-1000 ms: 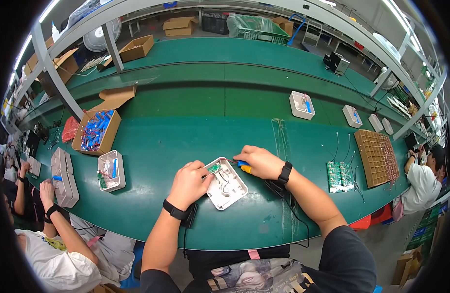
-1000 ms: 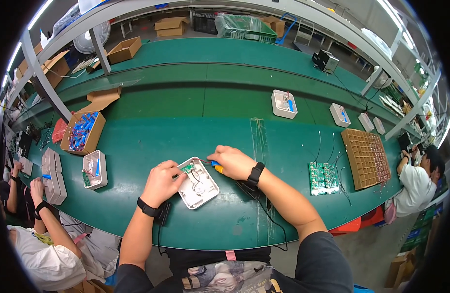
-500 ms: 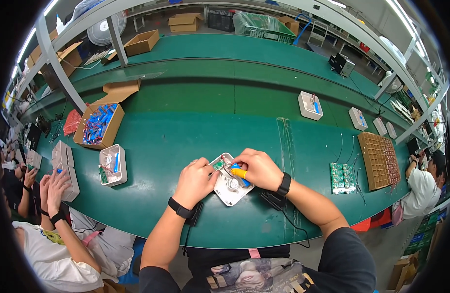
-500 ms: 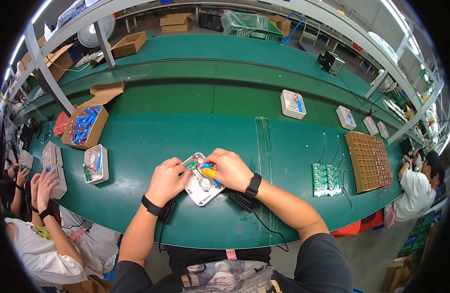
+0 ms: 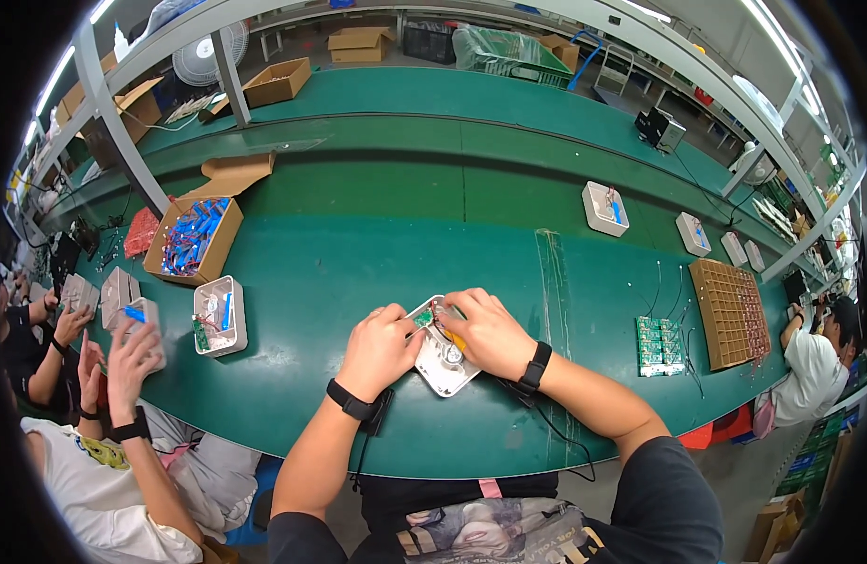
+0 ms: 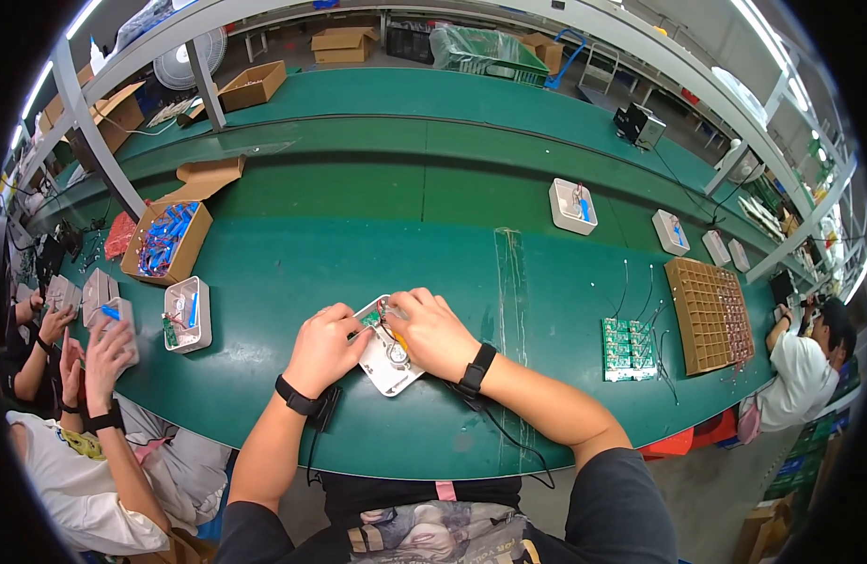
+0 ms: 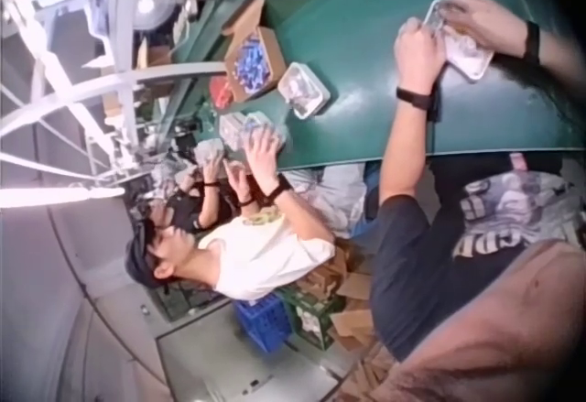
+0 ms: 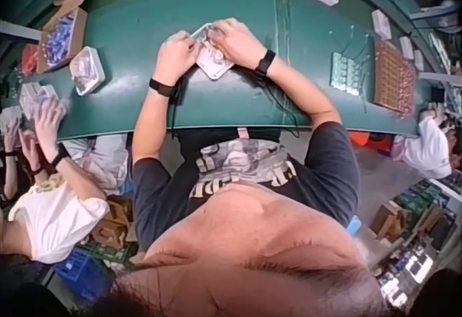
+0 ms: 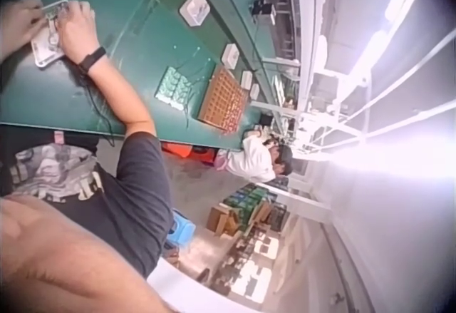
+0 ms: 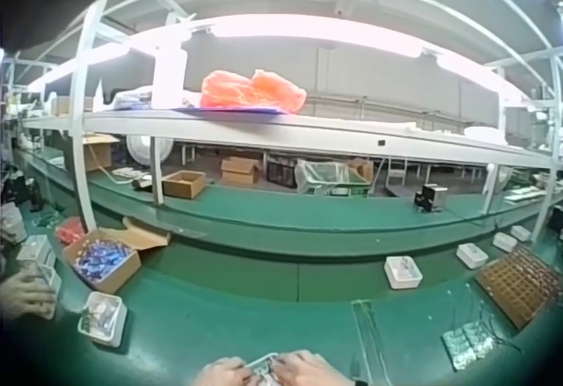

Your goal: Assembling and marking small printed circuit boards on an industrial production line.

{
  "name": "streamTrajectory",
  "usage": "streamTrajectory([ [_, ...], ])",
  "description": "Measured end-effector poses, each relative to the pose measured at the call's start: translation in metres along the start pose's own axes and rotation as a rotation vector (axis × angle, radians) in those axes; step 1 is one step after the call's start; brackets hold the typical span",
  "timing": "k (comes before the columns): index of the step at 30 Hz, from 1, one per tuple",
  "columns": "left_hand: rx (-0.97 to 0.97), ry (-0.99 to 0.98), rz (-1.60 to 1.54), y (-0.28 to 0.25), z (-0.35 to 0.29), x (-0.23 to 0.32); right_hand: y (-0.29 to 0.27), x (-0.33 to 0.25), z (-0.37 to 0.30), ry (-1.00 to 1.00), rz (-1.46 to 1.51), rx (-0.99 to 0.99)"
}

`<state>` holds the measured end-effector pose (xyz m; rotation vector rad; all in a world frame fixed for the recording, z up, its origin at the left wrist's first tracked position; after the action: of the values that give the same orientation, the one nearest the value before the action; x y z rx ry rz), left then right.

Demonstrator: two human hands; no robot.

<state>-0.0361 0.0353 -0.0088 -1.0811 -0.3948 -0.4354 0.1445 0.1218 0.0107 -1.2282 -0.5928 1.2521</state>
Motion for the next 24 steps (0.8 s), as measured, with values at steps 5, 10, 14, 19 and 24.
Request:
streamTrajectory([
  [5,-0.008,-0.012,-0.006,0.002,-0.002,-0.003,-0.026,-0.006,-0.013,-0.075,-0.216,-0.064],
  [10,-0.027,-0.013,0.010,0.001,0.000,-0.004,-0.037,-0.004,-0.047,-0.013,0.053,-0.193],
  [14,-0.043,-0.004,0.012,-0.003,-0.003,-0.010,-0.023,-0.013,-0.051,-0.002,0.061,-0.242],
  [19,0.177,0.023,-0.132,-0.024,0.014,-0.007,-0.015,-0.012,-0.067,0.021,0.041,-0.067],
  [24,0.556,-0.452,0.657,-0.068,0.006,-0.060,-0.010,-0.005,-0.064,0.049,0.029,-0.008],
])
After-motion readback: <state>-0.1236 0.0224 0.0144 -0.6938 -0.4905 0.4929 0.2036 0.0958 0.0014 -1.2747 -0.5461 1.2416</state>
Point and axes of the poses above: each hand's wrist, its own z-axis towards the middle knuckle, its own y-axis out of the palm, x = y × z, the point moved 3 cm from there along z, towards the middle knuckle, and after that the axes turned 4 degrees about -y, right-handed, at the moved point
